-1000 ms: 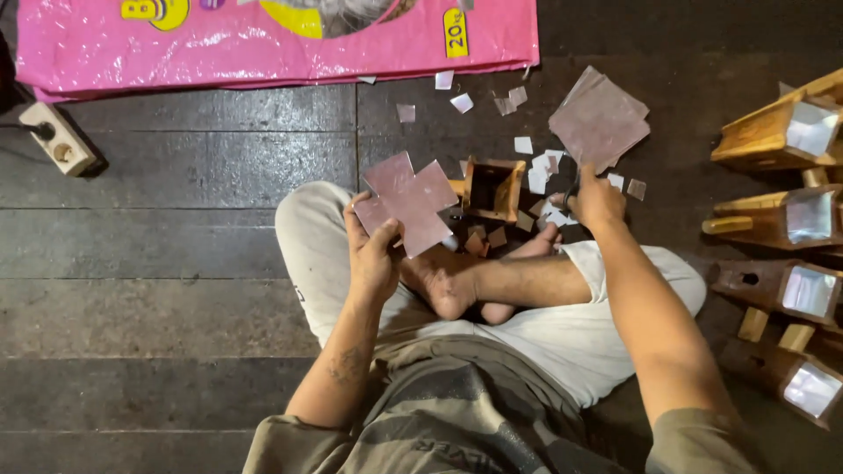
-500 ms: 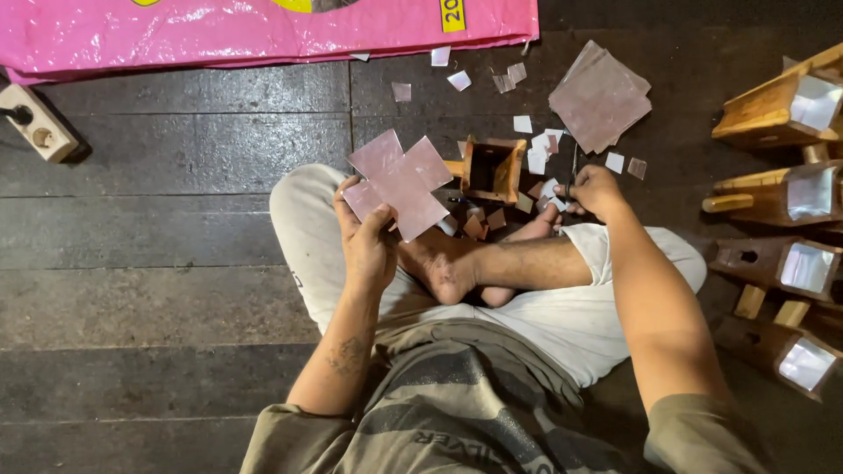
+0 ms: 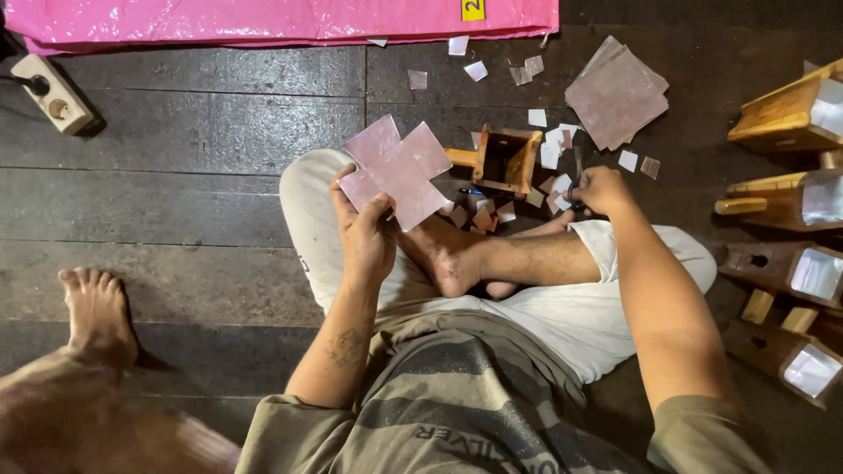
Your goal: Cutting thin reflective sheets into specific shapes using scissors for a woodworking project
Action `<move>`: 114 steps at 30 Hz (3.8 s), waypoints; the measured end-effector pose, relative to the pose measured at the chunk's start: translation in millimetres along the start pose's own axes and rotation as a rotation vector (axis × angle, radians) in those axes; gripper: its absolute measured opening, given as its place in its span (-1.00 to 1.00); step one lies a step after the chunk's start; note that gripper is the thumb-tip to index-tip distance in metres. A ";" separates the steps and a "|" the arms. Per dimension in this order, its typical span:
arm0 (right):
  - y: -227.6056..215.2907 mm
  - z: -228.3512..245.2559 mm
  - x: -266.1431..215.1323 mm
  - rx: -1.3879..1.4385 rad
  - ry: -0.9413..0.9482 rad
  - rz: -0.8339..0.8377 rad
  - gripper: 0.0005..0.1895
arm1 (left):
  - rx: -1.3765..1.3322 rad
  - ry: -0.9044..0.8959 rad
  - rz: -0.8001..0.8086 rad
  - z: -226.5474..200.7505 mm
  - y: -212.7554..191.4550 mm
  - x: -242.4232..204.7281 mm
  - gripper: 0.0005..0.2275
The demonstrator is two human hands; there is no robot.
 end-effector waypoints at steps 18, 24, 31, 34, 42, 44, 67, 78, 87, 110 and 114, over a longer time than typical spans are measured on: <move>77.3 182.4 -73.9 -0.501 -0.560 0.546 -0.36 | -0.056 0.106 -0.018 -1.2 -5.9 -15.4 -0.44; 89.3 191.1 -75.2 -0.596 -0.521 0.465 -0.38 | 0.011 0.069 -0.085 -6.1 -14.2 -19.4 -0.42; 106.7 126.6 -55.6 -0.587 -0.430 0.291 -0.64 | 0.061 0.040 -0.060 6.1 -26.7 -8.0 -0.43; 78.0 134.0 -84.5 -0.494 -0.429 0.146 -0.63 | 0.058 0.035 -0.041 9.9 -20.3 -11.6 -0.40; 44.1 114.4 -116.5 -0.331 -0.416 -0.082 -0.62 | 0.073 0.038 0.002 23.2 1.8 -5.7 -0.41; 32.5 115.0 -126.9 -0.095 -0.478 -0.126 -0.70 | 0.369 0.024 0.030 22.0 8.9 -7.6 -0.48; -25.9 250.6 -192.4 0.368 -0.766 -0.465 -0.48 | 0.791 0.378 0.245 18.1 59.1 -37.2 -0.50; -52.5 268.8 -191.6 0.768 -0.740 -0.286 0.01 | 0.542 0.221 0.461 10.6 83.1 -54.1 -0.55; -33.7 218.5 -180.8 0.905 -0.585 -0.291 -0.25 | 0.468 0.166 0.552 2.8 94.5 -65.9 -0.58; -48.3 249.0 -200.1 0.918 -0.654 -0.352 -0.45 | 0.343 0.110 0.591 -0.7 95.8 -67.8 -0.62; -49.6 250.8 -202.2 0.871 -0.658 -0.338 -0.44 | 0.286 0.067 0.606 -4.9 101.9 -75.5 -0.62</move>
Point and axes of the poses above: each hand's wrist, its own x-axis towards the middle knuckle, its own y-axis out of the palm, z = x × y, the point moved 3 cm from there along x, towards the middle knuckle, and after that the axes turned 14 degrees about -y, right-handed, at the moved point
